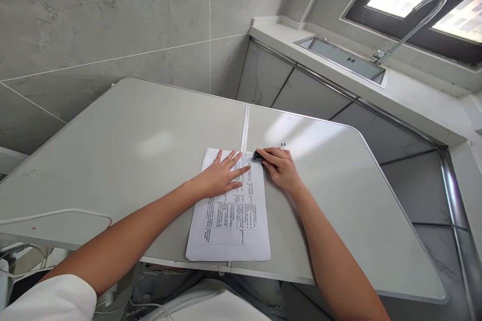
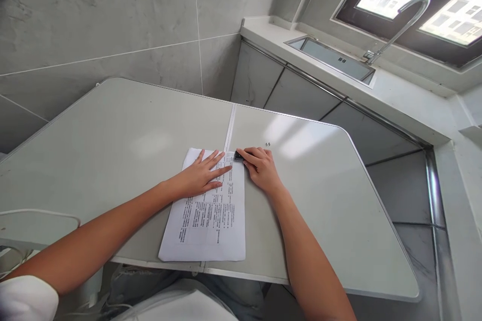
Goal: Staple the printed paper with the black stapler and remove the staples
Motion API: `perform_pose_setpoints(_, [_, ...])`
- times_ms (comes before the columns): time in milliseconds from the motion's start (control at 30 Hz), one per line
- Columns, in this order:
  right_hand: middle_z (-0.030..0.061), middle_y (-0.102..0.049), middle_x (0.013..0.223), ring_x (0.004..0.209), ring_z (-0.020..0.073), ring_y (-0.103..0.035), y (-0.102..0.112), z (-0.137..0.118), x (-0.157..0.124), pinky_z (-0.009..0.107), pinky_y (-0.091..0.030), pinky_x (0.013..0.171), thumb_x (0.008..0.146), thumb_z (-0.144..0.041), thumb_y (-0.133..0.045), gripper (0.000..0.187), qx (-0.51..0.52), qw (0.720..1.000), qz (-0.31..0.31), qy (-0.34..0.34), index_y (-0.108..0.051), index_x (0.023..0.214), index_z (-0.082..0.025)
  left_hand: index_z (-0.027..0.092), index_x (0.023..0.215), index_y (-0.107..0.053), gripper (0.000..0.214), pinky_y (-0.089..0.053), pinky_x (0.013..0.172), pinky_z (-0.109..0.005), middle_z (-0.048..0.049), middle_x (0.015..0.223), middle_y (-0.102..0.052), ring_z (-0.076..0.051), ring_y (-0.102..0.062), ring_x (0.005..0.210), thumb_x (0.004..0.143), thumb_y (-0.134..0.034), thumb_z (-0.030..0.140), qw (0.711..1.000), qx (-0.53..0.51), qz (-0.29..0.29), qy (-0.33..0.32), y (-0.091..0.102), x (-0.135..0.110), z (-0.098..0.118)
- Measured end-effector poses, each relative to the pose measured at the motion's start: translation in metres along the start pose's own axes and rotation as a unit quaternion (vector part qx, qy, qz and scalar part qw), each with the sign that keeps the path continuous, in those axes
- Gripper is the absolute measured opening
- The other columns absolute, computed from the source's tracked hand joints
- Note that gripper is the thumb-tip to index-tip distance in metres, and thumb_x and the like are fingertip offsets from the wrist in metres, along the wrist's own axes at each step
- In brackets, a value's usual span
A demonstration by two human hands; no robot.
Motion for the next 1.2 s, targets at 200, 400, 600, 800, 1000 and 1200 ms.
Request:
perform_pose_setpoints(200, [0.0038, -0.070, 0.124, 0.107, 0.0246, -0.063, -0.0021, -0.0020, 0.0007, 0.047, -0.041, 0.100, 0.105, -0.020, -0.045, 0.045, -0.013, 1.000, -0.004, 0.005, -0.062, 0.143, -0.037, 0.038, 0.160, -0.040, 0.059, -0.010, 0.126, -0.069, -0.0090, 0.175, -0.018, -0.038, -0.017, 0.161, 0.104, -0.051, 0.051, 1.000, 0.006, 0.003, -0.002, -0.0009, 0.0004, -0.0006])
perform_pose_setpoints(400, [0.0039, -0.070, 0.123, 0.104, 0.0243, -0.063, -0.0013, -0.0027, 0.0005, 0.047, -0.041, 0.099, 0.104, -0.018, -0.045, 0.046, -0.015, 1.000, 0.003, -0.001, -0.063, 0.142, -0.037, 0.040, 0.160, -0.040, 0.059, -0.010, 0.127, -0.068, -0.0070, 0.175, -0.019, -0.037, -0.017, 0.161, 0.104, -0.053, 0.050, 1.000, 0.003, 0.009, 0.002, 0.0001, -0.0010, -0.0012])
perform_pose_setpoints(600, [0.0039, -0.071, 0.122, 0.103, 0.0245, -0.063, -0.0017, -0.0038, 0.0009, 0.048, -0.041, 0.099, 0.104, -0.018, -0.046, 0.046, -0.018, 1.000, 0.008, -0.006, -0.064, 0.141, -0.037, 0.039, 0.160, -0.041, 0.058, -0.010, 0.126, -0.069, -0.0076, 0.174, -0.020, -0.038, -0.018, 0.160, 0.104, -0.052, 0.050, 1.000, 0.000, 0.011, -0.001, 0.0011, -0.0015, -0.0001])
perform_pose_setpoints(800, [0.0044, -0.071, 0.121, 0.104, 0.0251, -0.063, -0.0029, -0.0038, 0.0011, 0.048, -0.041, 0.098, 0.103, -0.016, -0.045, 0.047, -0.020, 1.000, 0.008, -0.018, -0.064, 0.141, -0.037, 0.037, 0.160, -0.041, 0.058, -0.011, 0.125, -0.070, -0.0098, 0.175, -0.019, -0.038, -0.016, 0.160, 0.105, -0.050, 0.050, 1.000, 0.004, -0.002, 0.001, 0.0002, -0.0008, 0.0012])
perform_pose_setpoints(1000, [0.0044, -0.071, 0.121, 0.103, 0.0253, -0.063, -0.0028, -0.0051, 0.0016, 0.048, -0.042, 0.098, 0.102, -0.016, -0.045, 0.048, -0.023, 1.000, 0.004, -0.017, -0.065, 0.140, -0.037, 0.037, 0.160, -0.040, 0.058, -0.010, 0.126, -0.069, -0.0094, 0.175, -0.020, -0.038, -0.015, 0.161, 0.105, -0.047, 0.052, 1.000, 0.013, -0.010, 0.004, 0.0001, -0.0013, 0.0013])
perform_pose_setpoints(1200, [0.0042, -0.071, 0.121, 0.104, 0.0242, -0.062, -0.0030, -0.0046, 0.0014, 0.046, -0.041, 0.098, 0.102, -0.015, -0.046, 0.047, -0.028, 0.999, 0.002, -0.021, -0.066, 0.139, -0.035, 0.036, 0.161, -0.039, 0.059, -0.011, 0.125, -0.070, -0.0116, 0.175, -0.018, -0.039, -0.016, 0.160, 0.105, -0.047, 0.052, 0.999, 0.032, -0.018, 0.005, -0.0012, -0.0012, 0.0021])
Point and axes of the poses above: each hand's wrist, its own x-axis towards the middle knuckle, its own y-axis out of the back of the hand, z = x × y, the point moved 9 cm from there along x, towards the middle knuckle
